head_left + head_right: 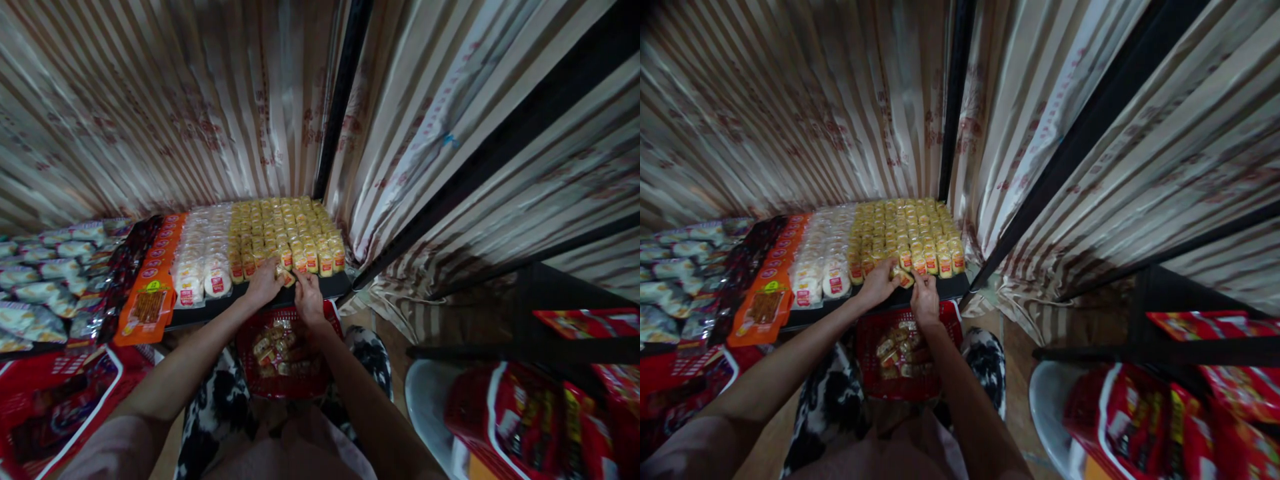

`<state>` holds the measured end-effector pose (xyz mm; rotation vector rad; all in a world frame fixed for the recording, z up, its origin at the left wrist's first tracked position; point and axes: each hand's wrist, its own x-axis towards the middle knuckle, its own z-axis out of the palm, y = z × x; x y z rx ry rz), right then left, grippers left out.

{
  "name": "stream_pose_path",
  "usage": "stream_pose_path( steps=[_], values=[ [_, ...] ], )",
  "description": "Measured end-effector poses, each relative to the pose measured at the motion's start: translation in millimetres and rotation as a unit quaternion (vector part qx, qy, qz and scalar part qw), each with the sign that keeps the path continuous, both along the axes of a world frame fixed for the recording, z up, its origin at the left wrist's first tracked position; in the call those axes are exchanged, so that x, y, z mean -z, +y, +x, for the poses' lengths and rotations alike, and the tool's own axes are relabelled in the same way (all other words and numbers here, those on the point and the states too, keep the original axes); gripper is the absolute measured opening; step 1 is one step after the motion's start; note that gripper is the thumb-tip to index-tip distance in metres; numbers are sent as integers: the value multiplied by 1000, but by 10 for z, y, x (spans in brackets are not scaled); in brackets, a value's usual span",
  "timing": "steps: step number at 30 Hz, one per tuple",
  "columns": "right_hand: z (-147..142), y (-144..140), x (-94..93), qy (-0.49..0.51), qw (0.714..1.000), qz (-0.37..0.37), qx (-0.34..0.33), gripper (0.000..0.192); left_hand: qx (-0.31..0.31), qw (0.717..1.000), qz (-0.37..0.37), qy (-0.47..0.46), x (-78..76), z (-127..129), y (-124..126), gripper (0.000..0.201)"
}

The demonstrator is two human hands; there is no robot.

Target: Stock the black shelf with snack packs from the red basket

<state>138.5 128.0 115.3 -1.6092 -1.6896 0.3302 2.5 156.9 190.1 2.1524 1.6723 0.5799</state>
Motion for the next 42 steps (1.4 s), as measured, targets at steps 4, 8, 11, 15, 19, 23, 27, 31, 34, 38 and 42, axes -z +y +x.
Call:
stream_pose_path(
  steps=[4,8,11,15,19,23,27,31,34,38,42],
  values=[
    [29,-9,46,21,999,23,-11,43,32,997,45,55,18,82,-24,29],
    [37,2,70,32,999,33,-4,43,23,991,78,106,41,135,-15,34],
    [42,5,74,33,999,32,-4,43,5,991,80,103,56,160,19,38],
    [40,-7,72,31,999,21,-6,44,-6,993,78,94,73,194,45,39],
    [34,-14,91,29,999,17,-1,44,-19,990,91,107,105,230,46,37],
    [30,-19,111,35,999,8,0,45,-24,991,99,89,165,238,73,37],
    [24,-29,99,37,999,4,1,46,-21,989,144,30,275,201,46,41],
    [16,-36,85,46,999,-1,4,45,-15,989,145,25,460,150,-119,33],
    [12,-35,90,55,998,-7,7,44,25,994,97,53,592,144,-230,24],
    [10,-27,105,59,998,-3,7,43,43,994,89,37,661,193,-224,26],
    [10,-21,104,54,998,11,9,41,21,996,92,-9,666,249,-145,27]
  ],
)
